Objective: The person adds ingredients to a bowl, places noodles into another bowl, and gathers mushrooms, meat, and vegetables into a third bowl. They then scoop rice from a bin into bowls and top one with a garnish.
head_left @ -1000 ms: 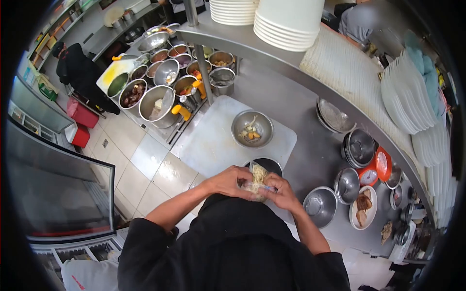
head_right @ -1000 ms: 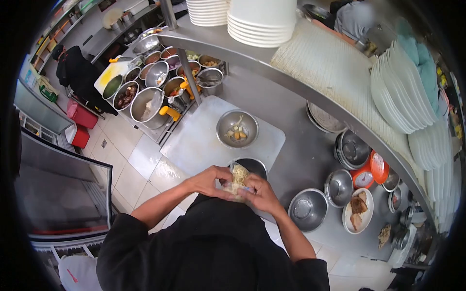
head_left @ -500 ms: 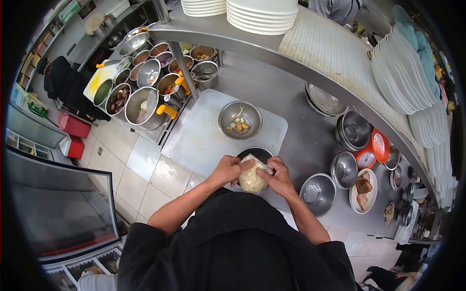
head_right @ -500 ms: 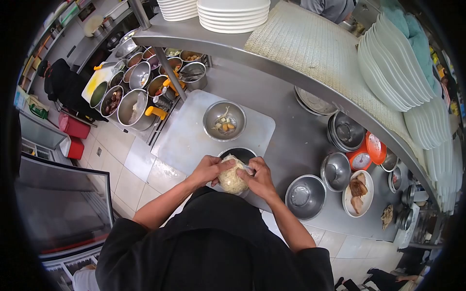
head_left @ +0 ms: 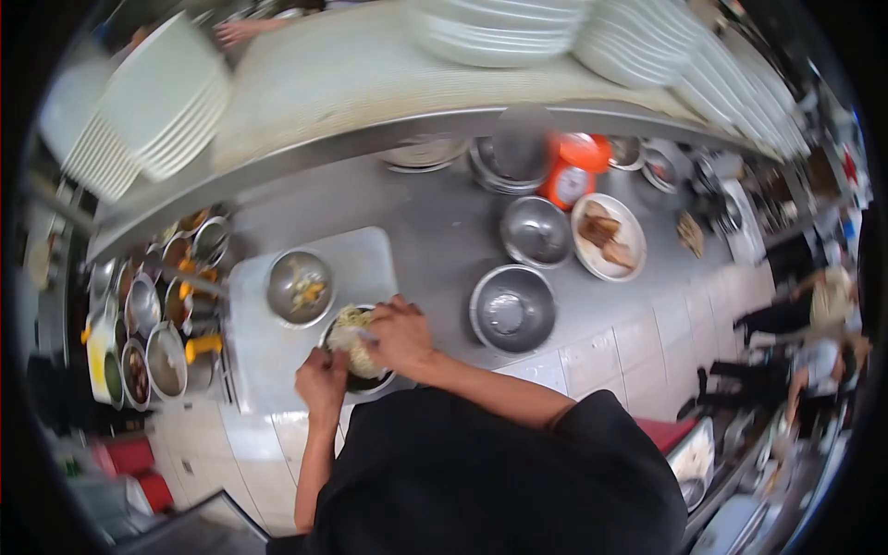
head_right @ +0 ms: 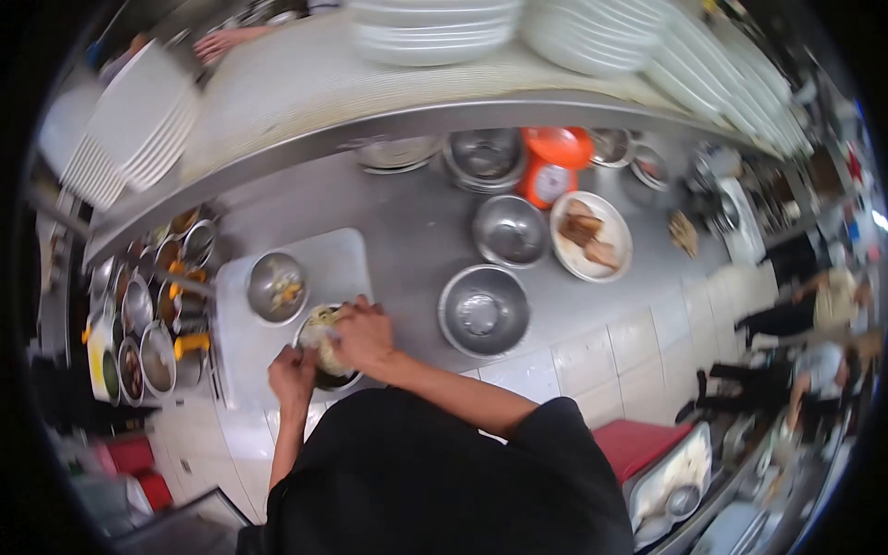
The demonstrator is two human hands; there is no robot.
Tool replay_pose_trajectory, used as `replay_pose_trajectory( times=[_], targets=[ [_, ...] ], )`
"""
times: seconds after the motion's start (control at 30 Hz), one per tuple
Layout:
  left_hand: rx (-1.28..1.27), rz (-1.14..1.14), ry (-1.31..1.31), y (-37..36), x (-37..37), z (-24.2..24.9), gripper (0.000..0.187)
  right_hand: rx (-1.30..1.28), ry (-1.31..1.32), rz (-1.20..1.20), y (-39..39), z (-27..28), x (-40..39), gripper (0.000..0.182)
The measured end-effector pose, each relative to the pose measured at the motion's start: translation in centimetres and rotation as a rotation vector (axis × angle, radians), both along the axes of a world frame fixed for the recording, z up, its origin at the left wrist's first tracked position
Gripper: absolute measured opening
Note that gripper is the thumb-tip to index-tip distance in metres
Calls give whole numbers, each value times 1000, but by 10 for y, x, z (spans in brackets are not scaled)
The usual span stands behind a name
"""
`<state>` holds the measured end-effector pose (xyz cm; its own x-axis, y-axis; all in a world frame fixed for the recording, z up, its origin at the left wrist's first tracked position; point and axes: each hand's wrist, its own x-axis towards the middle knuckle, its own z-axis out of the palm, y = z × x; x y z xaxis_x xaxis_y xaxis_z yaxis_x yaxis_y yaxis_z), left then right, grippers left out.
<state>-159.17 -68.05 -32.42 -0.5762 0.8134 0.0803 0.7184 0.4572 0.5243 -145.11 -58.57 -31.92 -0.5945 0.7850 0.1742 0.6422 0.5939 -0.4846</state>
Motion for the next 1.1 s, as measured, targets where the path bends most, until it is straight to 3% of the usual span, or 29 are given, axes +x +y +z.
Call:
replay_pose_trajectory(
  times=[0.13,0.23,0.3,0.33,0.4,0.47,0.53,0.6,0.73,0.8,0.87,1.1],
  targets=[
    [-29,12,-105,4,5,8,20,12,86,-129,-6,0,-2,19],
    [135,-132,-91,0,9,5,24,12,161,-10,-5,-6,-1,16],
    [250,-110,-89,-4,6,1,25,98,465,-10,-5,-2,5,13],
    [353,-89,-88,-8,4,-2,26,91,470,4,-4,0,8,13],
    [311,96,-391,-16,2,-11,29,66,705,11,-1,3,3,14],
    [254,177,-645,-25,-11,-39,35,-248,871,-65,-5,-1,-7,9],
    [156,222,-793,-26,-6,-43,40,-915,1038,-221,-5,9,-9,10],
    [63,209,-1028,-24,1,-30,43,-961,1217,-182,3,13,-15,14],
    [5,223,-1271,-18,11,-28,34,-987,1195,-176,8,43,-21,17],
    [15,215,-1350,-15,17,-28,30,-785,1084,-112,10,59,-23,19],
    [76,228,-1416,-11,19,-26,19,-756,1035,-67,14,61,-26,19],
    [249,243,-1506,-5,15,-35,24,-595,1007,39,28,92,-27,14]
  ],
)
